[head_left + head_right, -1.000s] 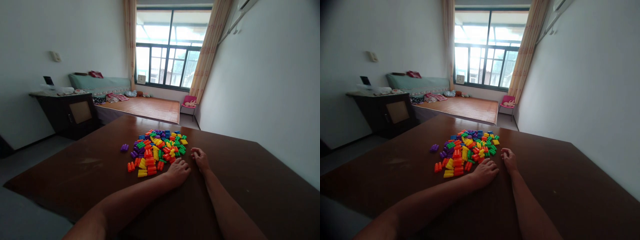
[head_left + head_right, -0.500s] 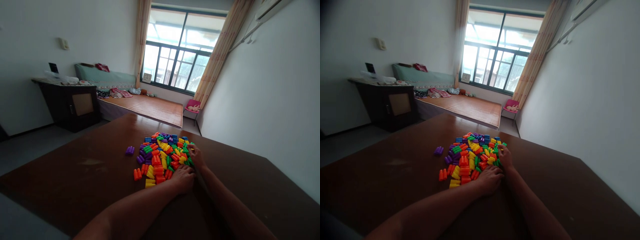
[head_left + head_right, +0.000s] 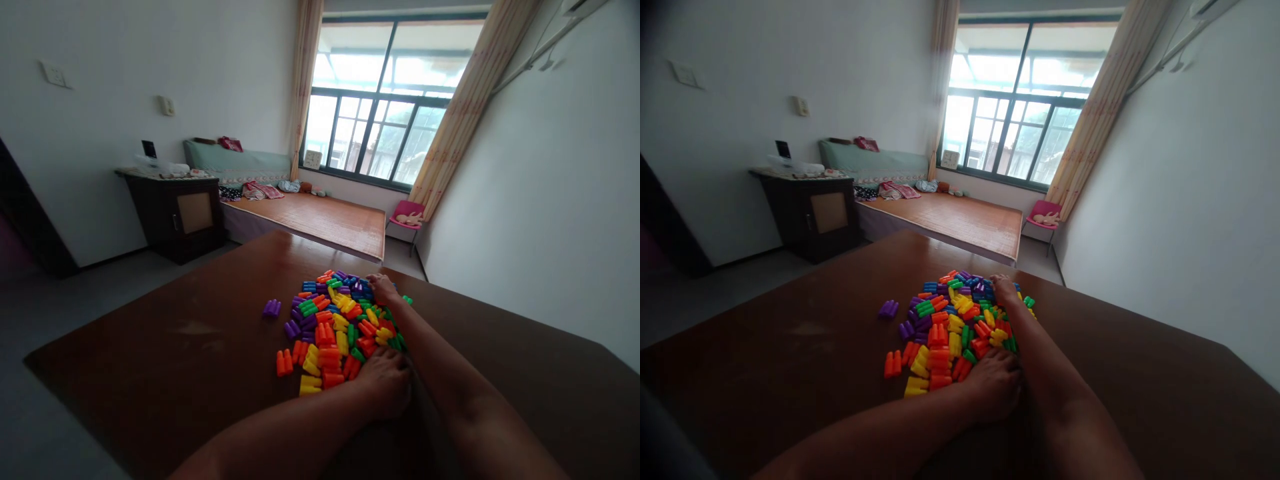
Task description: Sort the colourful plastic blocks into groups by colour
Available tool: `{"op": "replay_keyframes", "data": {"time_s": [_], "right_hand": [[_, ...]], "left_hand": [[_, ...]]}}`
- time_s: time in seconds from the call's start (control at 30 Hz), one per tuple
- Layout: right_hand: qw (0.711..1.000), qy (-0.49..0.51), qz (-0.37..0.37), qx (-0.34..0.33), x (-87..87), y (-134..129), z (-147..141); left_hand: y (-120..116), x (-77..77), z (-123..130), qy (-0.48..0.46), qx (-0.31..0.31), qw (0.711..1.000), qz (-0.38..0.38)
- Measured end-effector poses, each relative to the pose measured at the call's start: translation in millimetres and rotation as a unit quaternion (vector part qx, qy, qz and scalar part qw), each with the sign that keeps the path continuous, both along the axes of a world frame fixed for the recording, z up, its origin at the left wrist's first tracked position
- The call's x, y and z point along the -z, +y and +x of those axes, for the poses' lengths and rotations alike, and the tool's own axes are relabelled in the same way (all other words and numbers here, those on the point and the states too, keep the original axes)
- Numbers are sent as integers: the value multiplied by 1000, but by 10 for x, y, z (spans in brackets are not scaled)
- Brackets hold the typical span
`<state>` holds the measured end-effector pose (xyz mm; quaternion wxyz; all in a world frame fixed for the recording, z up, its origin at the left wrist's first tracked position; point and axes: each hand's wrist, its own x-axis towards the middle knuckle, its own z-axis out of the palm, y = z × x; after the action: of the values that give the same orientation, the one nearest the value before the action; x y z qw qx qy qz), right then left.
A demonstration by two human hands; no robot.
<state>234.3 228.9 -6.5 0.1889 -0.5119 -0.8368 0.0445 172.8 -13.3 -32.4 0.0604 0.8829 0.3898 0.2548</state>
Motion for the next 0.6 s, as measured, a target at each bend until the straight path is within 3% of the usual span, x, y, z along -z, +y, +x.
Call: {"op": "replay_keyframes", "data": {"time_s": [0.2,0.3,0.47,0.6], "right_hand": [[999,10,-29,23,-2,-144,90],[997,64,-15,47,-38,-249,178],[969,230,37,77,-88,-362,694],[954,271,55,111,115,-481,1078]], "left_hand": [[-21,-81,-25,-7,7,1000,-10],[-22,-102,-38,-18,14,1000,-14],[-28,-139,-45,-22,15,999,-26],[-35,-165,-40,-18,7,999,-34]]}}
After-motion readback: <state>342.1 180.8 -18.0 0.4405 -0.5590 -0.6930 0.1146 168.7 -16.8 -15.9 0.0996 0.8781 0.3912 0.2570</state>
